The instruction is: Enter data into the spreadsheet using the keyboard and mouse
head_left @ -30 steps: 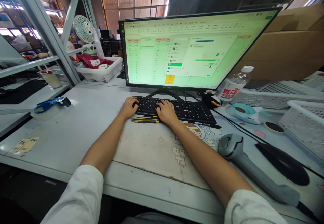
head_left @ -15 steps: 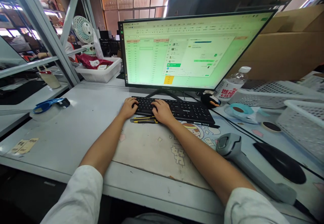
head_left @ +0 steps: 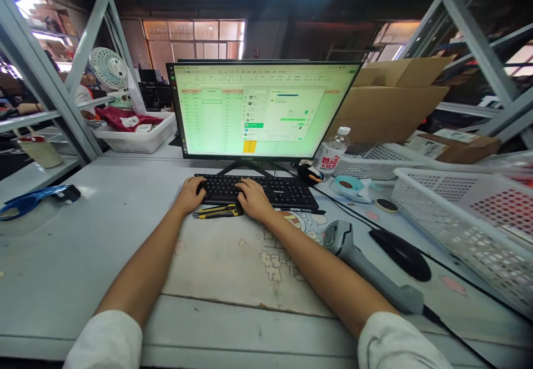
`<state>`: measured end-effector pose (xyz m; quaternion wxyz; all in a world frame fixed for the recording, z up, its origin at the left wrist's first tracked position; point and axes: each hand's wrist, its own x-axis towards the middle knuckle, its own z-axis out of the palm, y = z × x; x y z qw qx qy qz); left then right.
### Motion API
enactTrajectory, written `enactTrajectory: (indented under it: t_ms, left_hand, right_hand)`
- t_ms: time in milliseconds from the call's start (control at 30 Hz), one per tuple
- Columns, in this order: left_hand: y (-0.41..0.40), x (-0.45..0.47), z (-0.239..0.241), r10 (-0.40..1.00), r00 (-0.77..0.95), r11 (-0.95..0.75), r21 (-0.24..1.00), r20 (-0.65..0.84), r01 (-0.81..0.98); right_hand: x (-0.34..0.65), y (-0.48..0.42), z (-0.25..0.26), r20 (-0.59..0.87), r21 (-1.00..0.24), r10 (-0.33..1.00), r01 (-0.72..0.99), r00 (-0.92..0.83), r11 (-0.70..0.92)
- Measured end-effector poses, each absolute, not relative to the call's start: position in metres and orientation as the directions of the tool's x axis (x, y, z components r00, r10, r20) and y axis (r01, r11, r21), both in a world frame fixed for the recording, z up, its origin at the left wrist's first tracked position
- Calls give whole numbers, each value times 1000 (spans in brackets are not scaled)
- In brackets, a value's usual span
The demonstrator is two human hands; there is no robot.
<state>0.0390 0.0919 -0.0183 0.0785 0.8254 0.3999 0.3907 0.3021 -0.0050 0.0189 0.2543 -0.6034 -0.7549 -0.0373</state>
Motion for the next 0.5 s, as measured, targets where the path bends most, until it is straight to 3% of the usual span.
enactTrajectory:
  t_ms: [500]
  left_hand:
    - [88, 39, -14, 759, 365, -631, 473, 538, 615]
  right_hand:
    - [317, -11, -7, 546, -284, 832, 915, -93, 288]
